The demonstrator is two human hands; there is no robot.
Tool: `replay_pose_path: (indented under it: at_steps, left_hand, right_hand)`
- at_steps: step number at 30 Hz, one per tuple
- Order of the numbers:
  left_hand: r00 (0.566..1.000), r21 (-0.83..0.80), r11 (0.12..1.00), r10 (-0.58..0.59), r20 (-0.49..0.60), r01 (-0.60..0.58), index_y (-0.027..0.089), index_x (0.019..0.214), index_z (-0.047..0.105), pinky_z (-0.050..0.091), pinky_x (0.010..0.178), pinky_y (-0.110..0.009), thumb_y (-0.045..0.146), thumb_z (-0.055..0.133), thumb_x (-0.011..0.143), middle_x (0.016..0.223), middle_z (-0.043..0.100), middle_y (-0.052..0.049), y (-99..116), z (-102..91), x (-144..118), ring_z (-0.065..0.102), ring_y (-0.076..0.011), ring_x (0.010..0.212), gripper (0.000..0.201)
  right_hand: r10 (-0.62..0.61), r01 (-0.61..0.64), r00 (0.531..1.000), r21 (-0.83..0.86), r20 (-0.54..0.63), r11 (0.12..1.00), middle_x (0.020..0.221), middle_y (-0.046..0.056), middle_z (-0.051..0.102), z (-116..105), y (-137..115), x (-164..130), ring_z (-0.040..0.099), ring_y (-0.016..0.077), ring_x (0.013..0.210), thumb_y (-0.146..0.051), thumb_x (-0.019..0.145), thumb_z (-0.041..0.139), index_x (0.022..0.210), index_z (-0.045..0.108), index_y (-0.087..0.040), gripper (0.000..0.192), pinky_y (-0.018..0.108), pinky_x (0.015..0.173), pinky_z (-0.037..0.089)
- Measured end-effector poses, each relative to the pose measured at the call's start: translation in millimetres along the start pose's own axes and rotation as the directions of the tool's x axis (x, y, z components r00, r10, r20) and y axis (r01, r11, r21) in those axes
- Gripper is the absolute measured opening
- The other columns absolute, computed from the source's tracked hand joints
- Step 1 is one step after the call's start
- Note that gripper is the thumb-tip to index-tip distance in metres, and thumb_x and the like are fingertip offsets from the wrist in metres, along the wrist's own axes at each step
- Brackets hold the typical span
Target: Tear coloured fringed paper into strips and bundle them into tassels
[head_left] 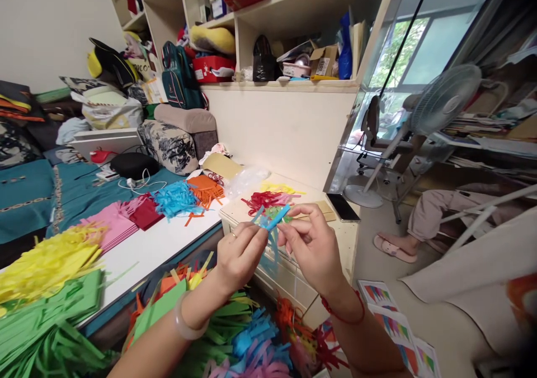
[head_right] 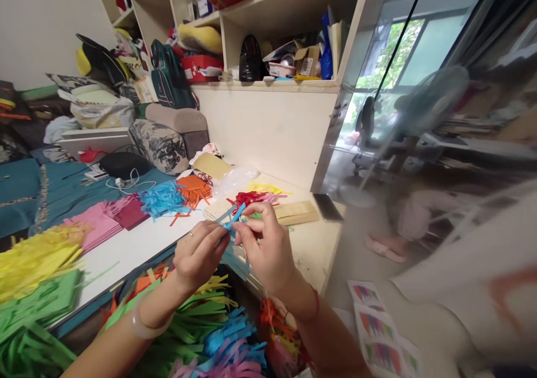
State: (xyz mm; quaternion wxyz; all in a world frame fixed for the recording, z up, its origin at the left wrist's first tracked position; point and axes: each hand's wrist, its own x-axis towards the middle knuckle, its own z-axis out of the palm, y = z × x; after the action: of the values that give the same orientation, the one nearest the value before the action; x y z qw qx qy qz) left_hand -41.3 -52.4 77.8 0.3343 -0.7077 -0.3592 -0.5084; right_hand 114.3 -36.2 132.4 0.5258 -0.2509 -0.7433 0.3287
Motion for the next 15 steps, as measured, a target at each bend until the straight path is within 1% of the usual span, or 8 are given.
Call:
replay_pose_path:
  at_steps: [4,7,9,11,15]
  left_hand:
    - [0.993,-0.016,0.994,0.104,-0.062,-0.105,0.012,0.096,0.060,0.049,0.065,-0.029,0.005,0.058,0.082,0.079,0.062,-0.010,-4,0.2,-3,0.058,-0.0188,0.079,0.016]
    - [0.981,-0.020,0.982,0.187,-0.048,-0.189,0.011,0.093,0.060,0.050,0.064,-0.030,0.004,0.055,0.083,0.078,0.062,-0.010,-5,-2.5,0,0.058,-0.0187,0.077,0.014]
    - [0.972,-0.012,0.972,0.235,-0.018,-0.235,0.010,0.092,0.060,0.050,0.064,-0.031,0.003,0.054,0.083,0.078,0.063,-0.010,-5,-4.4,2,0.058,-0.0192,0.077,0.012]
    - [0.962,-0.003,0.962,0.272,0.014,-0.272,0.008,0.091,0.060,0.051,0.065,-0.032,0.004,0.051,0.085,0.077,0.063,-0.011,-4,-5.4,4,0.059,-0.0198,0.077,0.012]
    - [0.938,0.024,0.939,0.341,0.057,-0.343,0.008,0.088,0.061,0.050,0.061,-0.030,0.005,0.048,0.087,0.074,0.065,-0.010,-4,-4.0,5,0.060,-0.0183,0.072,0.014]
  right_hand:
    - [0.141,-0.155,0.987,0.220,0.078,0.963,0.057,-0.007,0.059,-8,6,3,0.046,0.0060,0.044,-0.030,0.088,0.057,0.103,0.041,-0.023,0.023,0.017,0.045,0.038]
    - [0.195,-0.241,0.966,0.308,0.171,0.921,0.056,-0.007,0.059,-14,11,6,0.045,0.0059,0.042,-0.033,0.086,0.059,0.108,0.043,-0.022,0.029,0.017,0.044,0.036]
    - [0.221,-0.289,0.948,0.334,0.228,0.897,0.056,-0.006,0.060,-18,14,7,0.045,0.0059,0.042,-0.035,0.085,0.061,0.110,0.047,-0.020,0.032,0.018,0.043,0.035]
    - [0.240,-0.321,0.935,0.339,0.260,0.884,0.056,-0.005,0.060,-21,18,7,0.045,0.0060,0.042,-0.037,0.083,0.063,0.108,0.052,-0.018,0.033,0.018,0.043,0.035]
    - [0.270,-0.353,0.921,0.307,0.280,0.884,0.055,-0.002,0.061,-24,26,7,0.047,0.0068,0.043,-0.039,0.079,0.067,0.093,0.059,-0.015,0.029,0.020,0.043,0.036]
